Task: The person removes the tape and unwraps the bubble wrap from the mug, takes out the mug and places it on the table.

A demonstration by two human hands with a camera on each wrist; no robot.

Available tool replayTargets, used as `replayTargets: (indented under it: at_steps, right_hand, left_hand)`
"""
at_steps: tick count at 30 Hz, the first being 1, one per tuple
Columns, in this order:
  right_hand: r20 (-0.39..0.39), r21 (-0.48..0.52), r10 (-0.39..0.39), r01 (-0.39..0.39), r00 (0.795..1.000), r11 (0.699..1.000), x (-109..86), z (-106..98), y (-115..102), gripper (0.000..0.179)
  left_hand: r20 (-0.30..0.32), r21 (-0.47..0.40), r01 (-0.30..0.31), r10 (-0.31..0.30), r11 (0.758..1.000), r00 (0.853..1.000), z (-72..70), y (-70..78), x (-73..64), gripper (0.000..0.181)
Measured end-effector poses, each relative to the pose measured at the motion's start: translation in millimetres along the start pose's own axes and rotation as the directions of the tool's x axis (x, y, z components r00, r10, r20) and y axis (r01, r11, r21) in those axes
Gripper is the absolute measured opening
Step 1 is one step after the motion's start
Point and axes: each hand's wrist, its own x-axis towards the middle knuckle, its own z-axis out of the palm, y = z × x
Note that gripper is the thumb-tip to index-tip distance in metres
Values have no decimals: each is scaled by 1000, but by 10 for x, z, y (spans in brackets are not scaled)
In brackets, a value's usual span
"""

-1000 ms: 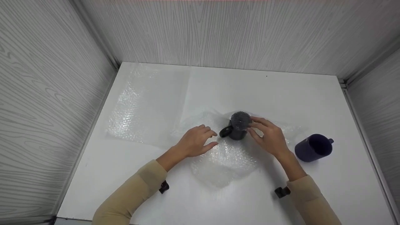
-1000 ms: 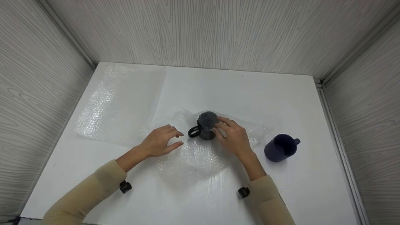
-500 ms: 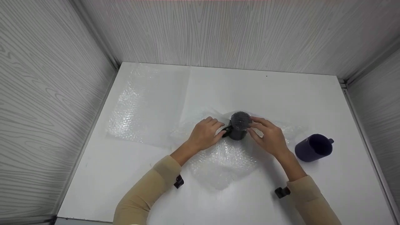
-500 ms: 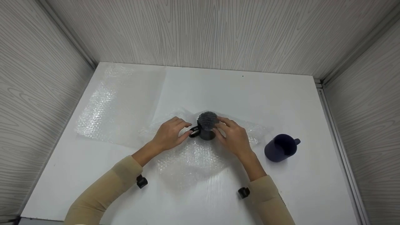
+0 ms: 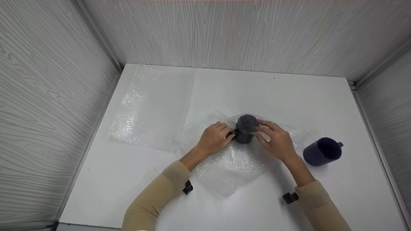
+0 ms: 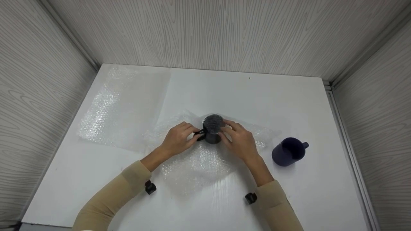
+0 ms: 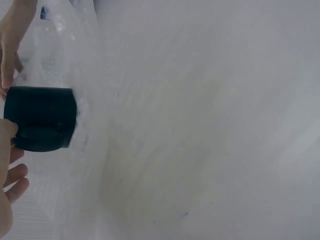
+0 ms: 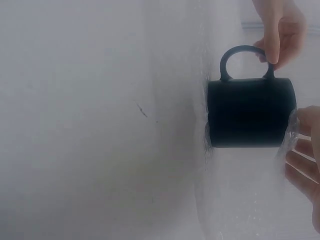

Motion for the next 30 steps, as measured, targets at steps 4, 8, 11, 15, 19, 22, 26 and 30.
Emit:
replayTargets:
  at_steps: [4, 8, 11, 15, 19, 22, 26, 30]
  right_hand:
    - [-17, -27, -41, 40, 999, 999, -15, 16, -1, 24]
    - [-22, -60, -102, 101, 995, 993, 2, -10, -24, 24]
    - [-9, -96, -153, 152, 988, 984, 29, -44, -44, 24]
    - [17, -161, -218, 218, 976, 963, 53, -68, -60, 27]
    - [35, -202, -253, 255, 967, 946, 55, -58, -61, 30]
    - [45, -207, -257, 260, 965, 943, 56, -47, -67, 30]
    - [52, -201, -258, 263, 965, 944, 52, -42, -79, 28]
    - [52, -217, -269, 274, 962, 937, 44, -40, -72, 25]
  left_hand:
    - [-8, -4, 6, -6, 1000, 1000, 1, 14, -7, 16]
    - [-11, -2, 14, -14, 1000, 1000, -6, 25, 0, 16]
    - [-6, -5, 22, -22, 1000, 1000, -9, 29, 6, 16]
    - [14, -7, 30, -30, 1000, 999, -10, 31, 3, 16]
    - [25, -6, 40, -39, 999, 999, -10, 34, 6, 17]
    - [23, -7, 53, -53, 999, 998, -12, 43, 8, 17]
    - [16, -9, 71, -70, 997, 997, -17, 64, 4, 17]
    - [7, 4, 70, -70, 998, 998, -10, 74, 0, 16]
